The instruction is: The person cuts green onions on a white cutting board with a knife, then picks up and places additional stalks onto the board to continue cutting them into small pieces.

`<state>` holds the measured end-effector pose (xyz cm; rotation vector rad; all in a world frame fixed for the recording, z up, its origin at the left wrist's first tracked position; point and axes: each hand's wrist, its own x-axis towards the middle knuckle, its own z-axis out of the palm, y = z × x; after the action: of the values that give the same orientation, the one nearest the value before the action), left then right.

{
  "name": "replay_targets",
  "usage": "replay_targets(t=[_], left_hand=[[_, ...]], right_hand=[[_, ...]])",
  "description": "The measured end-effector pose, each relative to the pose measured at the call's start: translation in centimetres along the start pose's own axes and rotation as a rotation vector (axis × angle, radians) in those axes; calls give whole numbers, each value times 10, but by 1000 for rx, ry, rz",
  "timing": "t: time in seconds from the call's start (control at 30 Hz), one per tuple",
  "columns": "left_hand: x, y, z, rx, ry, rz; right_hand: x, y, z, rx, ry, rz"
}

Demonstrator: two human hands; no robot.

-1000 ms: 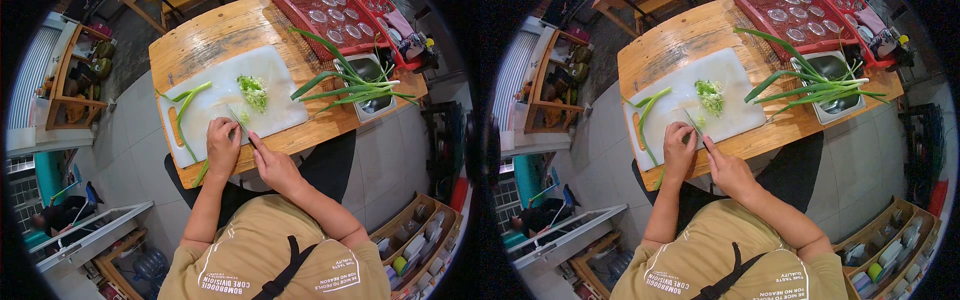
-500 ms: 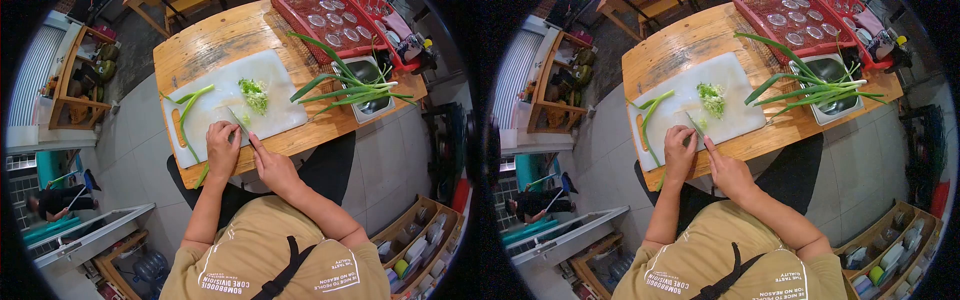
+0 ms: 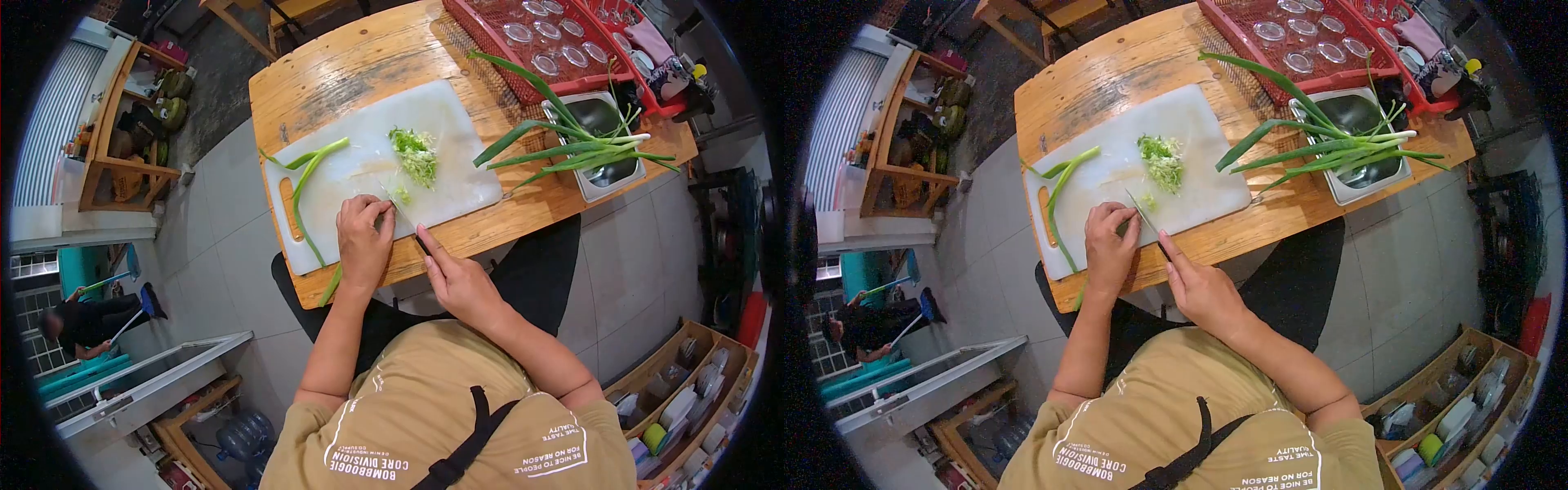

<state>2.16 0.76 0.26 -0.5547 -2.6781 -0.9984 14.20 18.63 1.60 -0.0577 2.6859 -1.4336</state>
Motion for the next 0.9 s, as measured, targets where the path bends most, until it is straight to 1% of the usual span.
replay_targets(t=[0.3, 0.4, 0.5, 0.57, 0.6, 0.67, 0.7, 0.8, 0.87, 0.9], left_hand=[[0, -1, 1, -37, -7, -15], [1, -1, 1, -33, -18, -30], [1, 1, 1, -43, -29, -45], [1, -1, 1, -34, -13, -19], [1, -1, 1, -33, -11, -20], [1, -1, 1, -35, 9, -8], [1, -2, 0, -33, 12, -12], [0, 0, 0, -38, -9, -20], [-1, -2, 1, -58, -32, -80], [-1, -2, 1, -55, -30, -78]], right_hand=[[-2, -3, -3, 31, 9, -12], [2, -5, -3, 27, -30, 36], [12, -2, 9, -25, 20, 18], [17, 0, 15, -84, 82, -60], [13, -2, 11, -83, 81, -63], [-1, -10, 1, -154, -25, 44], [-3, -10, 2, -155, -29, 40], [-9, -8, 4, -201, -8, 35], [1, -5, 13, -219, 40, -20], [6, -4, 14, -217, 42, -23]])
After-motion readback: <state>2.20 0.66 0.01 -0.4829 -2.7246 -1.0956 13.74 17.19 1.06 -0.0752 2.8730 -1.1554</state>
